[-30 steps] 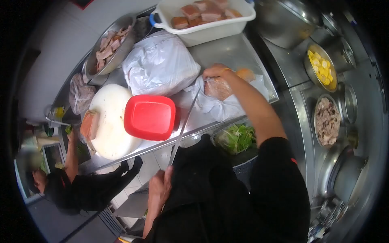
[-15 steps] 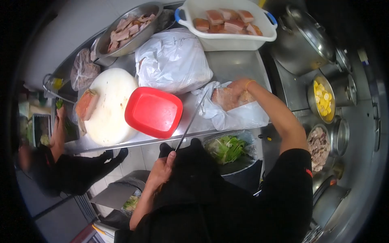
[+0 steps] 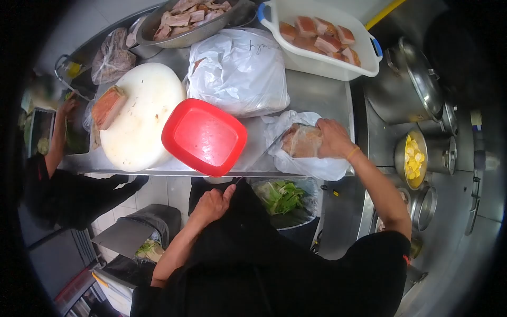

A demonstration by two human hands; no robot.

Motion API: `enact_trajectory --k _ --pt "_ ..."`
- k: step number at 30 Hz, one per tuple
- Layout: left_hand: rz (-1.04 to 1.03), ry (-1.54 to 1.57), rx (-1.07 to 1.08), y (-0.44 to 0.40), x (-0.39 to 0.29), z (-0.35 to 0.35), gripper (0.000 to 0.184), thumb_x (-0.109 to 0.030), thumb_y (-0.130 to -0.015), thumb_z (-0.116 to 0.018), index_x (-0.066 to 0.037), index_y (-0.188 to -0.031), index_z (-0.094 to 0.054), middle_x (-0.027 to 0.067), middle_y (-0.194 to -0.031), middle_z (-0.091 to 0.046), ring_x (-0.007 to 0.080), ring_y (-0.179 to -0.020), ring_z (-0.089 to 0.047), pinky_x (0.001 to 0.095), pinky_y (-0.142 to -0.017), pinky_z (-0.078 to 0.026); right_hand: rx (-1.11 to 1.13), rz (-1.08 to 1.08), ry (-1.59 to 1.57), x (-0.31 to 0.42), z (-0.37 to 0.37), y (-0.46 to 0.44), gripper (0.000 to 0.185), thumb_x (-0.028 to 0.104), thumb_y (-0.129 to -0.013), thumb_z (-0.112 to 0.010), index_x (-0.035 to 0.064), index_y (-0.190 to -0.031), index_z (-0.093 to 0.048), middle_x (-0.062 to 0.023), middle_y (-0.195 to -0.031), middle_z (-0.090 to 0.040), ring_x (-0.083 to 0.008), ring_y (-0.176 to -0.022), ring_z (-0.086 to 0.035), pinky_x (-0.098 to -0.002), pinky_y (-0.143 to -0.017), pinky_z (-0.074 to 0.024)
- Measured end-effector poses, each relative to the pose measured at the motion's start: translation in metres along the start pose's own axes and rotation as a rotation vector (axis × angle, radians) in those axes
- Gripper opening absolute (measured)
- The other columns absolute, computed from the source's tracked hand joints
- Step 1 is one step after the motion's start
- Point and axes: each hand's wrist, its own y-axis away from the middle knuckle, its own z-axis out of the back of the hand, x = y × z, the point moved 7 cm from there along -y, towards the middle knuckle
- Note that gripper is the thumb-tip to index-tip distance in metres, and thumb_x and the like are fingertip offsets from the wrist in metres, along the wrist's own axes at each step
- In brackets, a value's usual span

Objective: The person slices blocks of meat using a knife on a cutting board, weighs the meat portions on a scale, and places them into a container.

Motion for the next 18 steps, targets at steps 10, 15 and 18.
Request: enact_trajectory --k 10,15,18 --pt "-0.409 -0.255 -0.475 -0.009 -0.015 -0.003 0.064 -0.054 -0.096 -0.057 -0.005 -0.055 -0.051 0.0207 -0.048 -0.054 0.0401 -0.044 -0.062 0.0499 -0.038 -0.049 -0.397 -0.036 0.001 0.034 0.015 0.086 0.049 0.004 -0.057 -0.072 0.0011 -0.102 -0.054 -0.0177 -0.096 -0.055 -0.0389 -0.094 -0.052 -0.0444 -0.083 -0.0458" --pt "-0.444 -0.279 -0.522 -0.013 -0.009 -0.010 0.064 -0.055 -0.096 -0.057 -0.003 -0.058 -0.055 0.0212 -0.050 -0.056 0.0403 -0.048 -0.063 0.0500 -0.040 -0.050 -0.485 0.047 0.069 0.036 0.021 0.100 0.049 0.005 -0.057 -0.074 0.0023 -0.101 -0.053 -0.0170 -0.093 -0.053 -0.0385 -0.090 -0.051 -0.0442 -0.081 -0.0443" --pt "-0.334 -0.217 -0.259 -0.023 -0.001 -0.018 0.067 -0.058 -0.097 -0.053 0.000 -0.064 -0.062 0.0236 -0.057 -0.061 0.0407 -0.057 -0.068 0.0489 -0.049 -0.055 -0.527 0.031 0.068 0.039 0.046 0.105 0.053 0.005 -0.055 -0.077 0.0036 -0.102 -0.053 -0.0165 -0.093 -0.054 -0.0386 -0.089 -0.052 -0.0430 -0.079 -0.0449"
